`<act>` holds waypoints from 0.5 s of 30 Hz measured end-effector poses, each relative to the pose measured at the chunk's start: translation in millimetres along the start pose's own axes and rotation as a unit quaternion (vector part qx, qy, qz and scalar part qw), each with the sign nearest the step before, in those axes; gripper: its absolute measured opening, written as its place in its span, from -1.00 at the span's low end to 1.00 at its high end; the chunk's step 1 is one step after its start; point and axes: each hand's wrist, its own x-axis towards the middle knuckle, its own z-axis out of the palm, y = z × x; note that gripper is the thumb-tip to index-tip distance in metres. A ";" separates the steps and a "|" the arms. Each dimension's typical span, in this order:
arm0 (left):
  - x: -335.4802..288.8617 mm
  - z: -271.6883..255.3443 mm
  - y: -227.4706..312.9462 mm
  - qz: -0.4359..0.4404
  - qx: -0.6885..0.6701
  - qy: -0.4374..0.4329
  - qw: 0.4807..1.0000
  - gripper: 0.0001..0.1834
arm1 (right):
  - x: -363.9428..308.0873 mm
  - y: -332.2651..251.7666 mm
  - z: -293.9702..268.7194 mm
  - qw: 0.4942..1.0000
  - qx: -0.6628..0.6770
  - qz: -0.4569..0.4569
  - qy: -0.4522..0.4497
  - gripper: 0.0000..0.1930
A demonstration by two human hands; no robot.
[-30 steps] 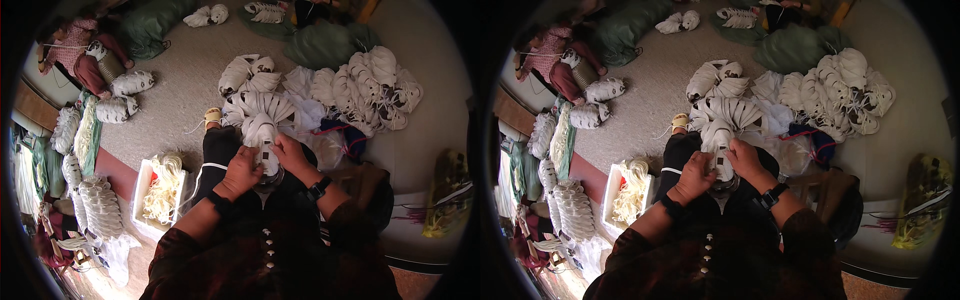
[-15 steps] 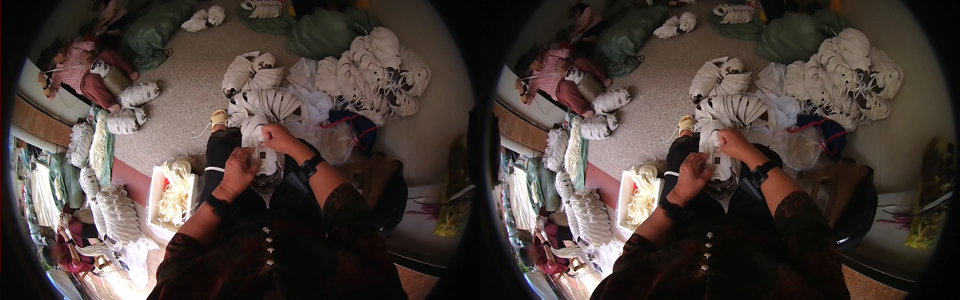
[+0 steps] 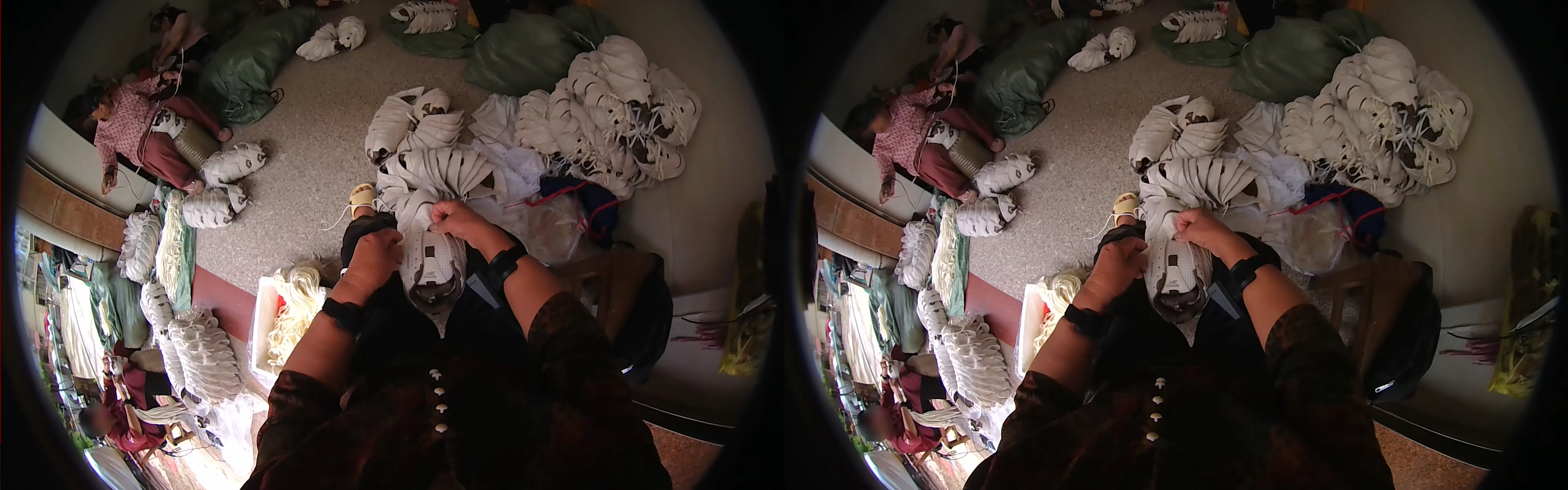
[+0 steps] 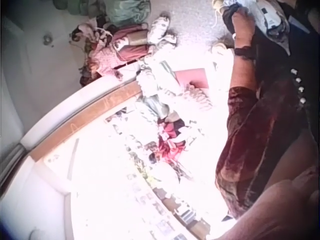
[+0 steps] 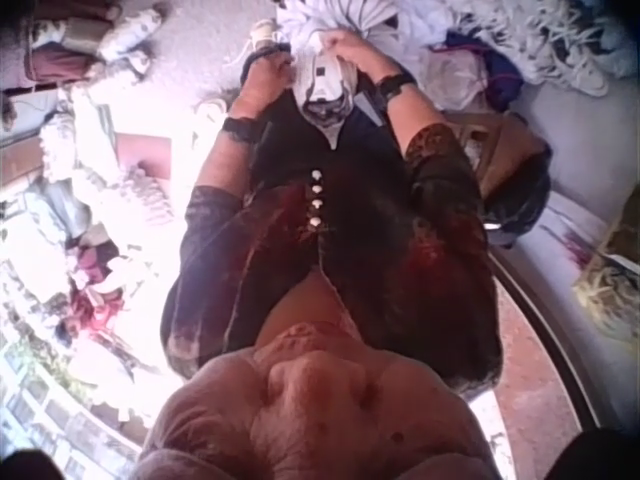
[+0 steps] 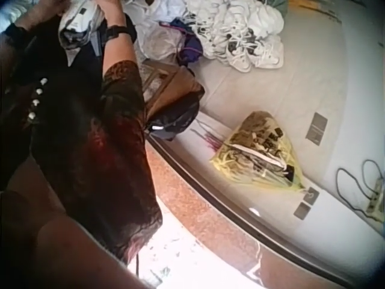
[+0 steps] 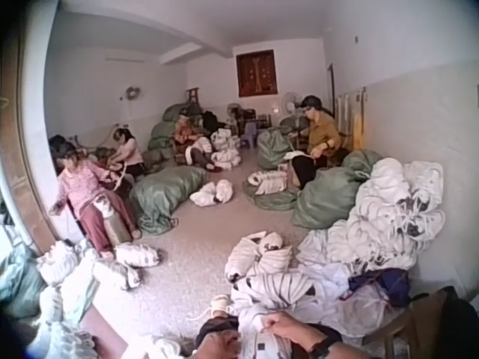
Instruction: The recorder laces a white shoe while sitting on the floor in a workshop.
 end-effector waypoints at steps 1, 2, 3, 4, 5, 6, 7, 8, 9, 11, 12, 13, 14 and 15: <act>1.1 -1.2 -0.4 -0.017 -0.002 -0.022 1.000 -0.84 | -0.8 -0.1 0.1 1.000 -0.020 -0.003 0.009 -0.74; 1.2 -1.1 -0.4 -0.018 -0.002 -0.022 1.000 -0.84 | -1.1 0.5 1.2 1.000 -0.020 -0.003 0.008 -0.74; 2.2 -2.4 3.4 -0.012 0.040 -0.013 0.999 -0.86 | -0.4 1.9 1.5 1.000 -0.012 -0.007 0.013 -0.76; 3.3 -3.5 7.2 -0.006 0.082 -0.004 0.997 -0.87 | 0.2 3.4 1.1 1.000 -0.004 -0.012 0.017 -0.77; 4.6 -3.9 11.6 -0.006 0.082 -0.005 0.997 -0.87 | 0.4 4.9 -0.6 1.000 -0.003 -0.012 0.018 -0.77; 4.8 -3.9 15.4 -0.021 0.088 0.010 0.996 -0.88 | -0.8 3.2 -0.9 1.000 0.006 0.008 0.010 -0.78; 5.6 -3.6 16.9 -0.037 0.094 0.026 0.995 -0.89 | -2.1 1.7 -1.2 0.999 0.015 0.029 0.002 -0.79; 7.5 -3.4 16.4 -0.038 0.093 0.025 0.995 -0.89 | -3.2 0.4 -0.9 0.999 0.015 0.030 0.001 -0.79; 9.7 -2.7 16.3 -0.050 0.078 0.022 0.995 -0.90 | -4.7 -0.1 -0.6 0.998 0.045 0.033 0.005 -0.76; 12.5 0.2 12.8 -0.064 0.061 0.018 0.996 -0.90 | -6.0 2.3 -0.7 0.996 0.075 0.038 0.010 -0.73; 13.8 1.3 8.8 -0.032 0.058 0.036 0.997 -0.90 | -5.0 4.2 -0.6 0.997 0.067 0.027 0.009 -0.77; 15.1 2.0 4.8 0.001 0.055 0.054 0.997 -0.89 | -4.4 6.2 -0.9 0.998 0.060 0.015 0.008 -0.80; 17.0 2.0 0.7 0.001 0.055 0.052 0.997 -0.89 | -4.3 8.2 -1.7 0.998 0.061 0.016 0.009 -0.80; 19.0 -0.1 -0.4 -0.011 0.057 0.046 0.997 -0.88 | -4.4 6.8 -1.5 0.998 0.052 0.017 0.008 -0.80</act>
